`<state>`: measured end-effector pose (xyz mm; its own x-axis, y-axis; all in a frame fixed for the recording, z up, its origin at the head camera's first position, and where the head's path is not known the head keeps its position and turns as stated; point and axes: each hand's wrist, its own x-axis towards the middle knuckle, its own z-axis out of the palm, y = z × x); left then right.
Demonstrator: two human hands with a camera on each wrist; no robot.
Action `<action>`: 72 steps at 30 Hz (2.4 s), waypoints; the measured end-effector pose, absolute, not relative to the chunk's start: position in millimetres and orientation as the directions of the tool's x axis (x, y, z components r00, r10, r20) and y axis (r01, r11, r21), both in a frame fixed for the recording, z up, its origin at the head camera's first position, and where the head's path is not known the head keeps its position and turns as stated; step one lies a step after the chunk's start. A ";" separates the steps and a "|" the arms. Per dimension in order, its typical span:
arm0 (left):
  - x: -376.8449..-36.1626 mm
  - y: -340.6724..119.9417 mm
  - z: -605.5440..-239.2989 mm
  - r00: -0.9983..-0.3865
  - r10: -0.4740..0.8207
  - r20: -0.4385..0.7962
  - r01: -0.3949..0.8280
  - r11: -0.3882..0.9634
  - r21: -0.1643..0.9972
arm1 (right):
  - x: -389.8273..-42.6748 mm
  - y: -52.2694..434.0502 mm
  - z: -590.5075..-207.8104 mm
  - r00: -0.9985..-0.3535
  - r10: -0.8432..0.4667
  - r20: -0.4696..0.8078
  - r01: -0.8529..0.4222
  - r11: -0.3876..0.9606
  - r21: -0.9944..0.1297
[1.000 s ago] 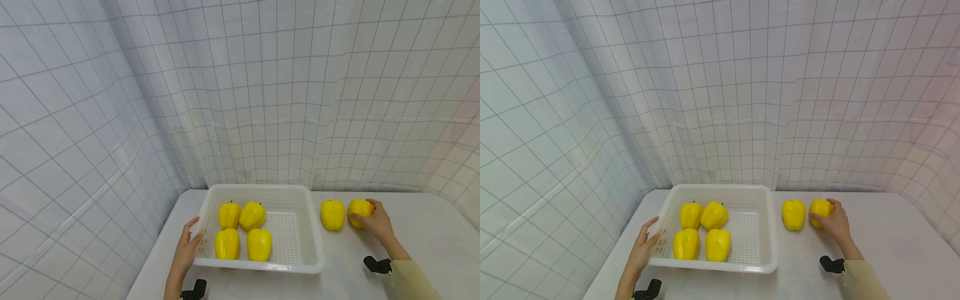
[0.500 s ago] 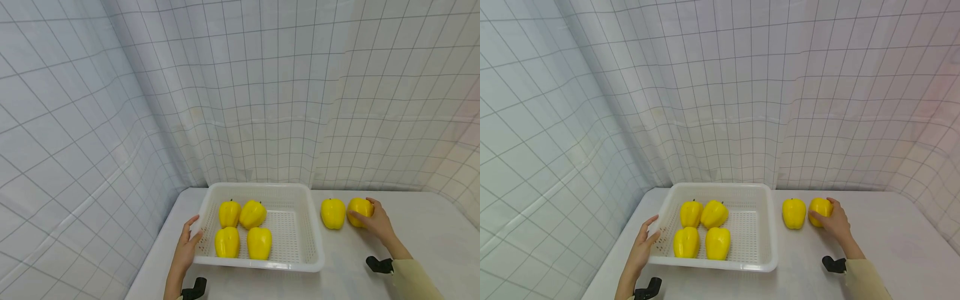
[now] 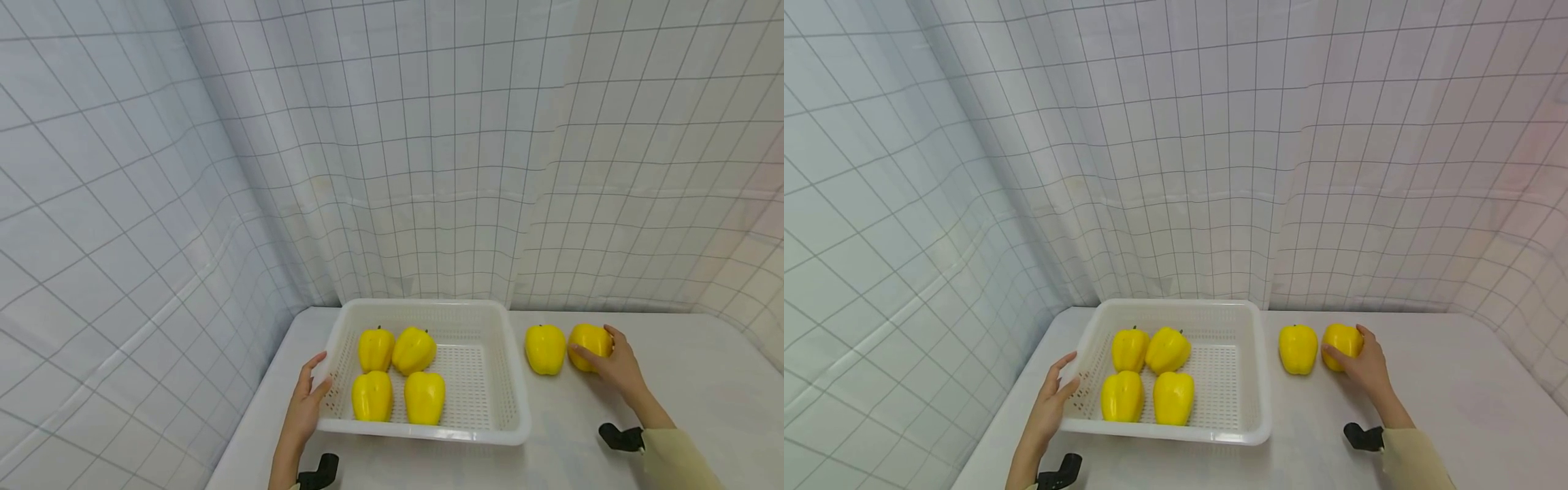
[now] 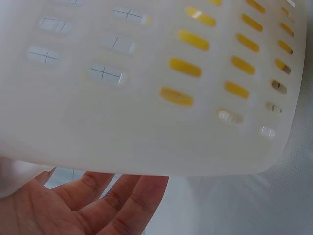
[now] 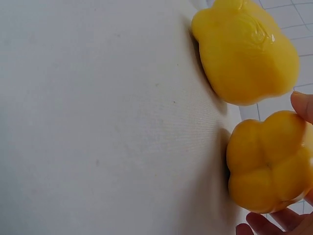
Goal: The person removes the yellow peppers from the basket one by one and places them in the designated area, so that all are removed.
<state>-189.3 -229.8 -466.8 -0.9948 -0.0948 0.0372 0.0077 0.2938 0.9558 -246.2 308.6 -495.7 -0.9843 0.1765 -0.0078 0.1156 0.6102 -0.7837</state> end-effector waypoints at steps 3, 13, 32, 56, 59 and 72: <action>-189.8 -230.0 -467.0 -0.995 -0.093 0.039 0.010 0.293 0.956 | -245.0 307.9 -497.9 -0.981 0.191 0.017 0.101 0.593 -0.799; -189.4 -229.8 -467.6 -0.995 -0.089 0.051 0.023 0.289 0.957 | -240.9 304.1 -497.6 -0.975 0.217 0.055 0.080 0.566 -0.820; -189.7 -229.8 -467.7 -0.995 -0.088 0.045 0.017 0.290 0.957 | -228.2 291.5 -486.6 -0.809 0.541 0.230 0.037 0.437 -0.899; -190.4 -229.3 -467.7 -0.995 -0.094 0.043 0.014 0.287 0.958 | -206.3 226.3 -440.4 -0.715 0.460 0.526 -0.325 0.448 -0.833; -190.9 -229.4 -468.1 -0.995 -0.093 0.037 0.009 0.286 0.958 | -202.1 215.1 -434.5 -0.769 0.395 0.503 -0.320 0.444 -0.837; -190.3 -230.0 -467.4 -0.996 -0.088 0.030 0.003 0.288 0.958 | -185.7 171.7 -411.0 -0.883 0.066 0.464 -0.391 0.442 -0.807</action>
